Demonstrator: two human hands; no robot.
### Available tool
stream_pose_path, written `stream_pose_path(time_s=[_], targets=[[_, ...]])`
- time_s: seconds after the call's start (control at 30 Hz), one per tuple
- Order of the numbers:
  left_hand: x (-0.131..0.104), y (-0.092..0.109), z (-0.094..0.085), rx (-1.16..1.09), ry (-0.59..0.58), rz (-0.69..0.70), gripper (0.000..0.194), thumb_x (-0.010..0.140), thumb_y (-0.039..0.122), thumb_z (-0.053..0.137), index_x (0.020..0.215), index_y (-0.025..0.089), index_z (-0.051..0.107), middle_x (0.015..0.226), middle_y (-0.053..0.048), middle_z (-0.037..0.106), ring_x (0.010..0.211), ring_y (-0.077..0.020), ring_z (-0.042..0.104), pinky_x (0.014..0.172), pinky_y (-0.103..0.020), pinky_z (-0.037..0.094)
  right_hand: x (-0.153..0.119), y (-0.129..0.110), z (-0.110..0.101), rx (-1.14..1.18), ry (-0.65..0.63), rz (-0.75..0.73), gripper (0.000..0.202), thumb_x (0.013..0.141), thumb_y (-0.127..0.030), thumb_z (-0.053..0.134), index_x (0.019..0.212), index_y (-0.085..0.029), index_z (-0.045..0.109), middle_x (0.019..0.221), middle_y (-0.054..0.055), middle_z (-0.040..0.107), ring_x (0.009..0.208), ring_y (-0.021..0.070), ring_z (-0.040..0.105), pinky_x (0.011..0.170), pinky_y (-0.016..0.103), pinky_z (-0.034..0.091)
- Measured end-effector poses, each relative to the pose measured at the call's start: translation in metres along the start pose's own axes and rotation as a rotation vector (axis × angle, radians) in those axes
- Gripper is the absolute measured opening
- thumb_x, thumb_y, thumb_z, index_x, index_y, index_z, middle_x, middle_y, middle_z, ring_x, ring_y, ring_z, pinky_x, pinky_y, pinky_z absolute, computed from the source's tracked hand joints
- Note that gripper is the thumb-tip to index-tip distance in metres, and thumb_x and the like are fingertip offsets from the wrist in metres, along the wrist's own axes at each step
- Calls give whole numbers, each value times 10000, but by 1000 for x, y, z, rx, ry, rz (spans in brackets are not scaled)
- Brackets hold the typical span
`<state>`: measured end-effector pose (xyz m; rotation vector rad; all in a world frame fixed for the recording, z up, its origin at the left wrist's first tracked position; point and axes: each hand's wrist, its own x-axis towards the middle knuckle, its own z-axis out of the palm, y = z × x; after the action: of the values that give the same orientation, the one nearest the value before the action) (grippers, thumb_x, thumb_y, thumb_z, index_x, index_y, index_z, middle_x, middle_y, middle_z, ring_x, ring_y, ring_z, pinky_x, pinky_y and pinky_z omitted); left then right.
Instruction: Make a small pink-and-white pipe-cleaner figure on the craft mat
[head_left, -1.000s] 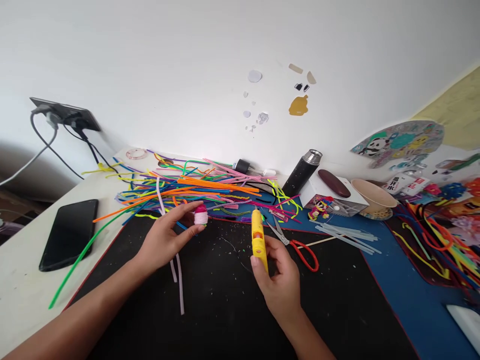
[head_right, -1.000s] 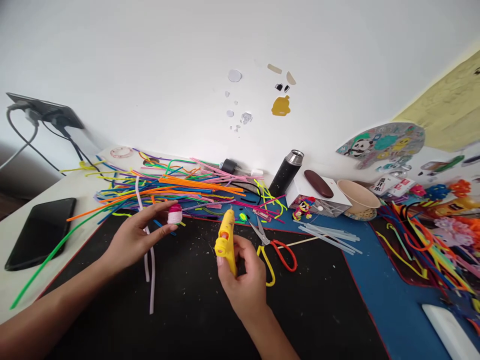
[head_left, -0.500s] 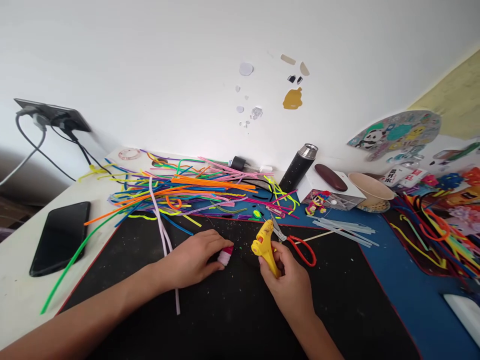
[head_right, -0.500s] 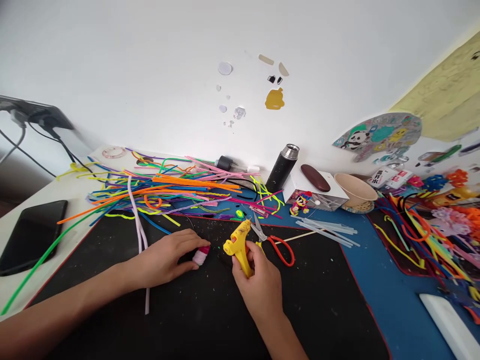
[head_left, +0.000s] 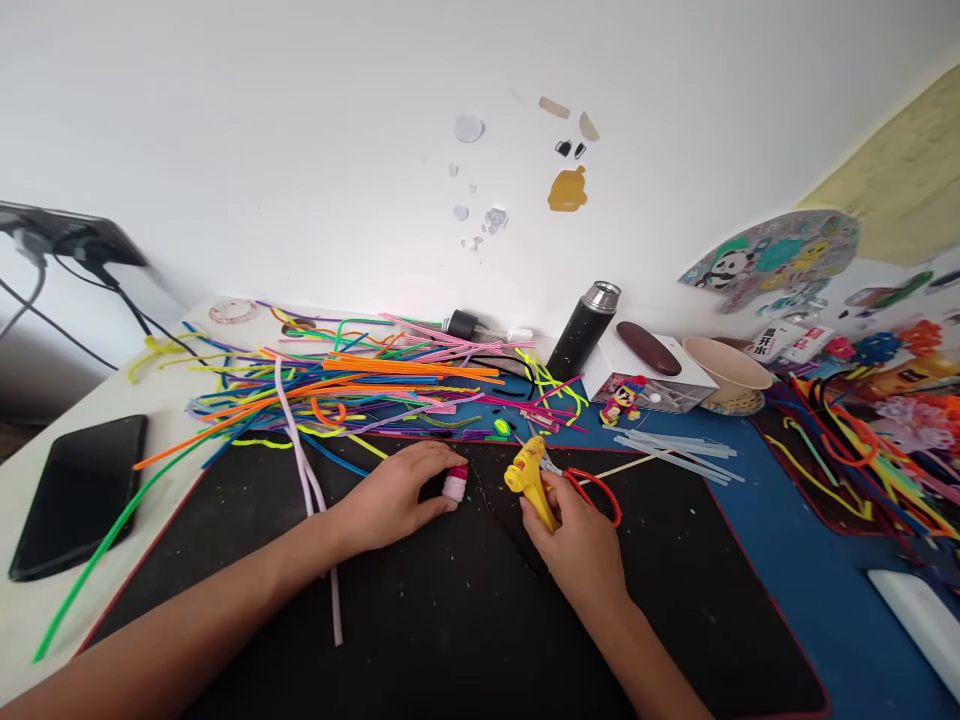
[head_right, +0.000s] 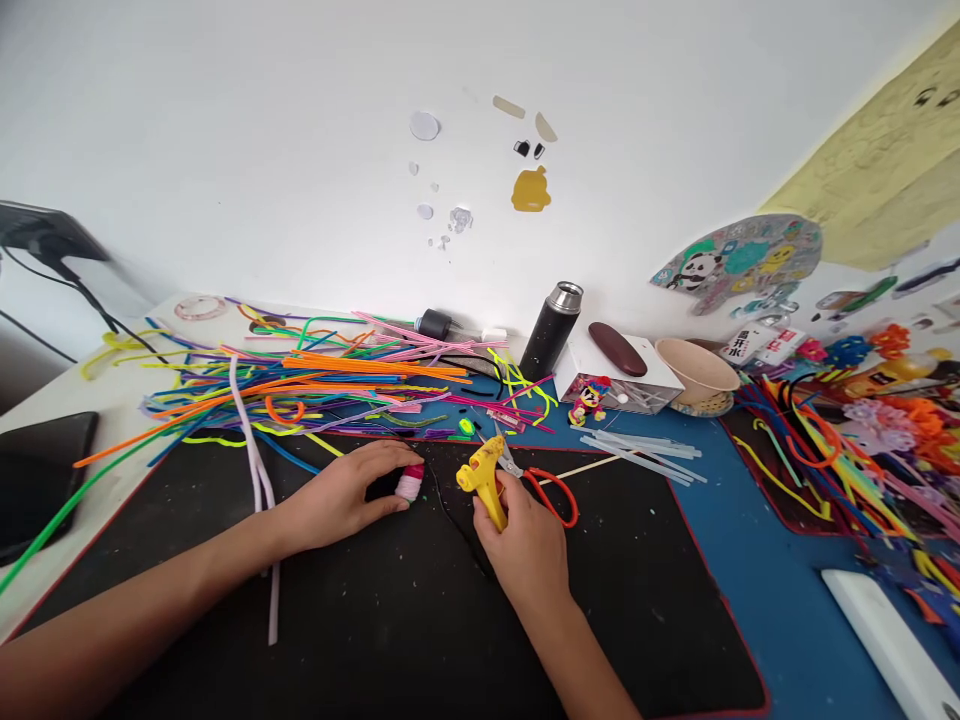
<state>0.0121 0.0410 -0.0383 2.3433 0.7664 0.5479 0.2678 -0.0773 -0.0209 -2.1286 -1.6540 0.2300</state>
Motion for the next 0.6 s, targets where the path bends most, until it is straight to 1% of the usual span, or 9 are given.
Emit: stream_pose_path(time_s=[0.07,0.17,0.27,0.37,0.43,0.5,0.6], targets=[[4,3,-1,23,-4,13,458,910,215,751,1355,231,650,1361,-105,708,1318,-299,618,1155,-481,498,3,-1,-2,-36,-25,-13,354,931,-426,575,1202,-249,719,904,40,807,617,217,710,524,288,408],[4,9,-6,60,-34,59,442,918,190,732,1350,221,645,1337,-107,710,1296,-299,616,1145,-483,496,2,-3,-2,-62,-60,-43,365,944,-419,571,1232,-239,707,972,58,815,692,232,741,564,291,442],[-4,15,-14,93,-68,91,428,940,184,691,1363,212,630,1319,-113,705,1274,-299,618,1128,-483,501,0,-5,-3,-73,-83,-43,386,944,-416,597,1263,-221,694,1007,67,811,739,237,752,606,295,471],[-14,18,-22,112,-96,85,426,958,198,665,1381,214,617,1285,-115,709,1234,-299,631,1093,-478,519,1,-8,-5,-68,-123,-27,382,941,-419,625,1262,-224,693,1000,59,798,708,222,736,579,287,466],[-20,18,-25,119,-109,70,431,962,206,663,1390,209,611,1288,-117,706,1235,-303,627,1094,-483,515,2,-9,-6,-53,-138,-42,390,943,-442,638,1266,-230,692,986,53,783,699,215,726,563,282,465],[-25,16,-26,124,-113,57,434,962,213,669,1392,204,609,1304,-119,700,1251,-307,616,1107,-489,505,1,-8,-5,-25,-112,-68,408,952,-480,639,1268,-229,696,952,46,763,684,209,712,562,283,474],[-30,13,-24,115,-102,36,421,969,234,670,1386,210,613,1323,-116,695,1267,-306,606,1121,-492,497,-2,-7,-5,52,-30,-93,401,991,-533,595,1218,-227,720,870,32,721,639,190,673,566,284,489]])
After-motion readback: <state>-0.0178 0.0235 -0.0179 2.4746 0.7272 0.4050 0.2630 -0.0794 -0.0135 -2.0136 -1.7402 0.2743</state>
